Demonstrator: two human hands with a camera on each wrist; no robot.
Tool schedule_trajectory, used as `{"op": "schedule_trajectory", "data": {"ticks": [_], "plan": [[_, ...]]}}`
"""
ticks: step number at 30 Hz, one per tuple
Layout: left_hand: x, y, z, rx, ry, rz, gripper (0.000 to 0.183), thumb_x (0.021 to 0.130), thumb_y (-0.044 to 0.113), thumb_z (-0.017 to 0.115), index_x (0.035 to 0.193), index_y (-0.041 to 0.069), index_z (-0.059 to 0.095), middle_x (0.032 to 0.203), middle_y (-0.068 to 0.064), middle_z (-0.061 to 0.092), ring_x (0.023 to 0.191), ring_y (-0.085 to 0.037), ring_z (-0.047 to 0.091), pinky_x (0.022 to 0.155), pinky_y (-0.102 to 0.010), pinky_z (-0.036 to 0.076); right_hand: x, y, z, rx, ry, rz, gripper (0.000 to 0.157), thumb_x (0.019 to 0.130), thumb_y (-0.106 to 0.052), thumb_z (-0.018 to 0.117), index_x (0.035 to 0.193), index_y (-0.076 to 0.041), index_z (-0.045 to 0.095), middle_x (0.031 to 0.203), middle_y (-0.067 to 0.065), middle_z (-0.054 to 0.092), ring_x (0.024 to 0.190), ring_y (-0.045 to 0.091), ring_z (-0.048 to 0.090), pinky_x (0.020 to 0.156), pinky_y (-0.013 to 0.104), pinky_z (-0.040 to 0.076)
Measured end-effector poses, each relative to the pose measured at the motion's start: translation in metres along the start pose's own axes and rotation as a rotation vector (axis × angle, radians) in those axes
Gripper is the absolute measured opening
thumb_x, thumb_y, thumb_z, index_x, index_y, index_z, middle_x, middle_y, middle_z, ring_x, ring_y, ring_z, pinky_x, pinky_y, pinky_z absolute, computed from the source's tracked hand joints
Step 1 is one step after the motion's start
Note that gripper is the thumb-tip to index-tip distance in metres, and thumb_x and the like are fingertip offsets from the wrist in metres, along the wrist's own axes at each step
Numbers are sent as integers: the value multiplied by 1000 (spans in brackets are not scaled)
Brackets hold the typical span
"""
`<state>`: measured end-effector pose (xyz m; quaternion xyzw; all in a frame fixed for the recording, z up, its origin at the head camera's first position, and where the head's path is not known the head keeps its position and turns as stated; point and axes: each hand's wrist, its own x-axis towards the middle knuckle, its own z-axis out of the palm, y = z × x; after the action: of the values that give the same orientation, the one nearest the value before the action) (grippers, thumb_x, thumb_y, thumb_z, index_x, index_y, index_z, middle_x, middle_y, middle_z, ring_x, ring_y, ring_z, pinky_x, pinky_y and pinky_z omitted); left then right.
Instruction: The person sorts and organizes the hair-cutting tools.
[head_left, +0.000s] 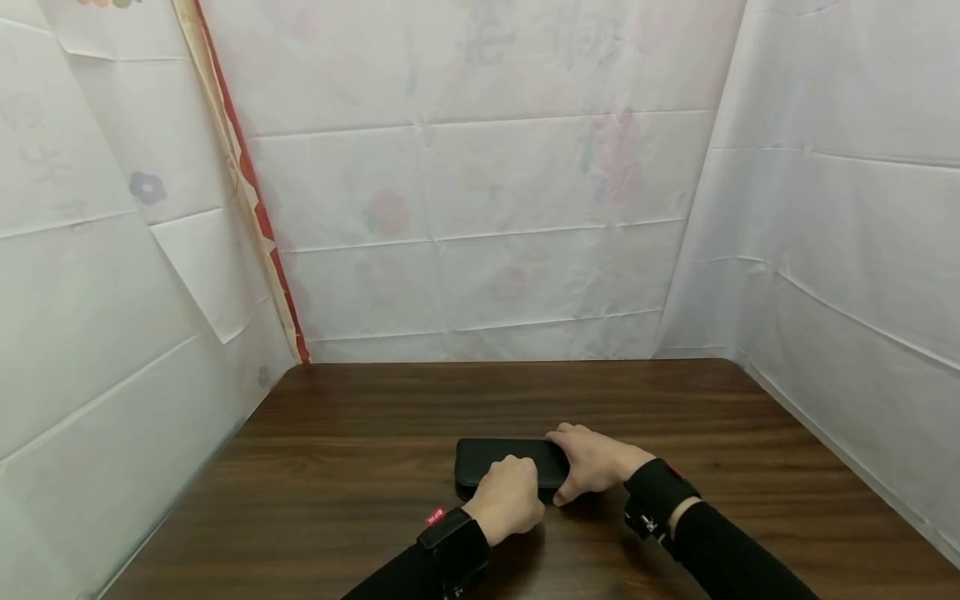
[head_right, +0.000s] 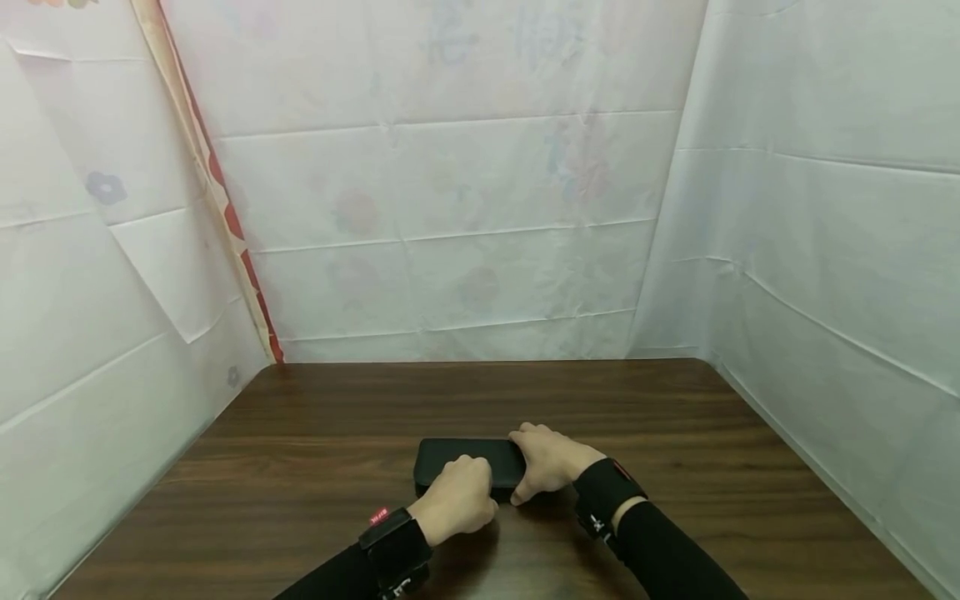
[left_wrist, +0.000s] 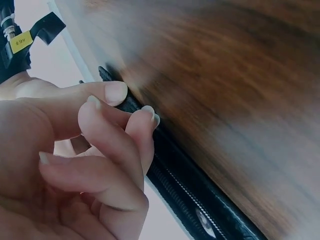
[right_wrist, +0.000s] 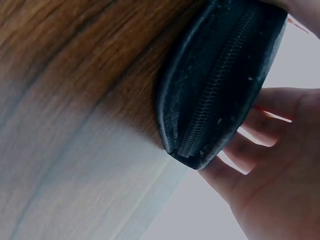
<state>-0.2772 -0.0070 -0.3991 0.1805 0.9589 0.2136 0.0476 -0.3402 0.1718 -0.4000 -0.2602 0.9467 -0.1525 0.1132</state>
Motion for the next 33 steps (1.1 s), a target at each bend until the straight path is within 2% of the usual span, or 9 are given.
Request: {"op": "schedule_trajectory", "data": {"ticks": [5,15,22,27,33], "plan": [[0,-4,-2,4,-12,-9,14,86,6,72,97,-3,71,71,-6,59,53,-17,54,50,-30,44,0,1,1,5,0,15,91,71,-33,92,146,-4,51,135,6,53,114,21,51,92,41,46],[-2,-5,-2,15,-11,-29,17,86,9,74,99,-3,71,78,-8,63,57,-18,55,53,-32,47,-1,0,1,4,-1,8,91,71,-33,92,147,-3,50,135,7,53,113,22,51,91,41,46],[-4,-7,-3,3,-5,-12,13,86,6,73,94,-3,71,69,-4,58,52,-16,54,49,-29,45,-1,-2,1,-8,-6,10,92,72,-33,92,147,-3,50,134,7,53,113,24,51,90,41,46],[-7,-11,-4,-6,0,-18,15,86,7,73,96,-3,70,73,-6,60,54,-17,54,51,-31,46,-2,-2,0,0,-6,10,93,71,-33,92,148,-2,49,135,7,53,114,24,51,91,42,46],[-9,-18,-6,-27,4,-36,9,86,5,73,89,-2,68,70,-5,57,51,-18,54,48,-30,46,-1,0,0,6,-9,17,93,71,-33,92,148,-2,49,137,7,52,118,25,51,95,43,46]]}}
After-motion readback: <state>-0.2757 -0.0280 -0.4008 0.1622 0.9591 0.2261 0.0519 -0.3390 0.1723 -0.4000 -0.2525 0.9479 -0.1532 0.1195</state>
